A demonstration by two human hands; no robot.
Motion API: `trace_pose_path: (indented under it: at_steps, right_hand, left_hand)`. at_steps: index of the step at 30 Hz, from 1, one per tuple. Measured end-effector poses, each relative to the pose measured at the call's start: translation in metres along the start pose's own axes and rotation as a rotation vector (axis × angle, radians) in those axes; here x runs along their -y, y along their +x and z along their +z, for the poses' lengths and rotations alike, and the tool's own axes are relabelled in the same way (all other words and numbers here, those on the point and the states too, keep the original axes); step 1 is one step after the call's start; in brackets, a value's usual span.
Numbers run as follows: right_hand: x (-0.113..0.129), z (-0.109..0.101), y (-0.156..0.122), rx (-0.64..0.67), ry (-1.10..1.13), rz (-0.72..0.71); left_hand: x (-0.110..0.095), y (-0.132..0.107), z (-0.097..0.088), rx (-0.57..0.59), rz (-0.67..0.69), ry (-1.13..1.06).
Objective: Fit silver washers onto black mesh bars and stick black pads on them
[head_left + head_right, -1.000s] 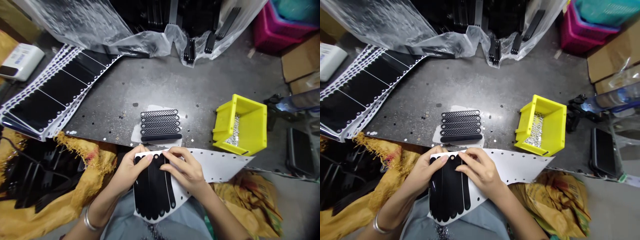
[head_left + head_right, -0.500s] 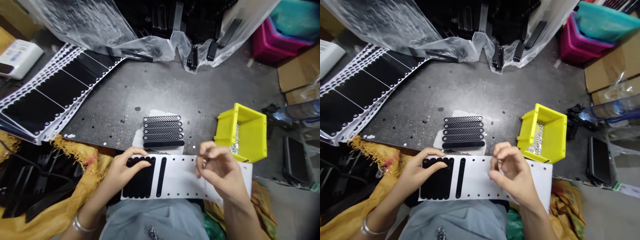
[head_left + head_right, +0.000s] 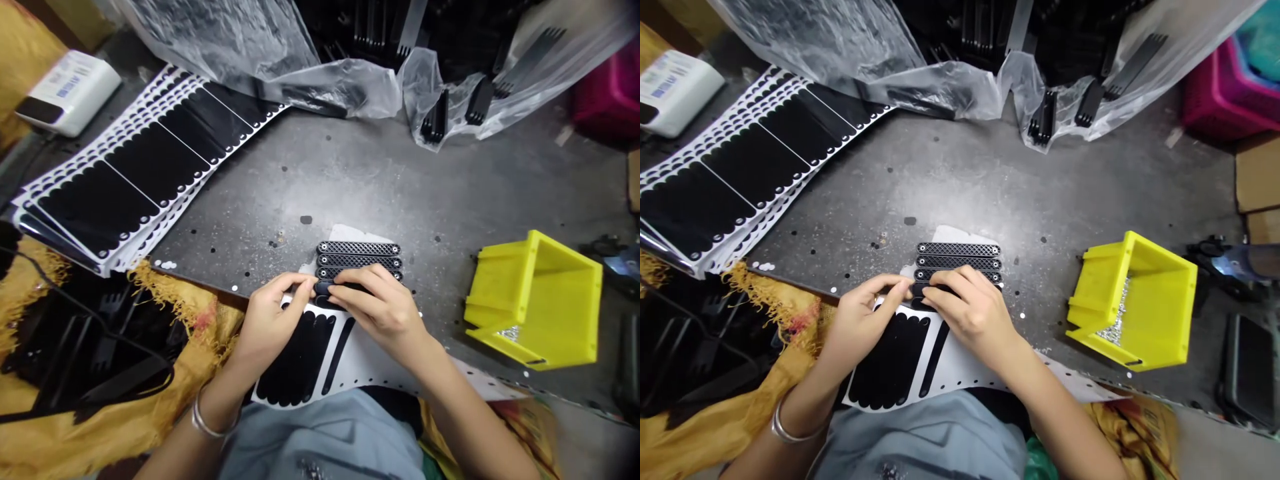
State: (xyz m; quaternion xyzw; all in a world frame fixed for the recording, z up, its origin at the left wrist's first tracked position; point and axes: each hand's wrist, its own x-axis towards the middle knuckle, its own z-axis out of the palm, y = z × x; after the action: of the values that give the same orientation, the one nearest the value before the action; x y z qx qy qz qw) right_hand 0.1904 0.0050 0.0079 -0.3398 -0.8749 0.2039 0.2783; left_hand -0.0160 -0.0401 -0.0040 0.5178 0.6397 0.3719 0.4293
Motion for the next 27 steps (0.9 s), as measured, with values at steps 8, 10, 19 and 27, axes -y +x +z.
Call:
trace_pose_path:
  at_steps: [8, 10, 19, 27]
  right_hand:
    - [0.003, -0.016, -0.003, 0.017, -0.061, 0.058]
    - [-0.003, -0.031, -0.012, 0.018, -0.016, 0.157]
    - [-0.031, -0.043, -0.037, -0.068, 0.238, 0.305]
    - [-0.002, -0.031, -0.041, -0.209, -0.064, 0.192]
  left_hand:
    - [-0.001, 0.009, -0.001, 0.050, -0.070, 0.004]
    - [0.000, 0.010, -0.002, 0.055, -0.068, 0.022]
    - [0.002, 0.012, -0.005, 0.047, -0.078, 0.037]
    - [0.001, 0.004, 0.002, -0.039, -0.102, -0.111]
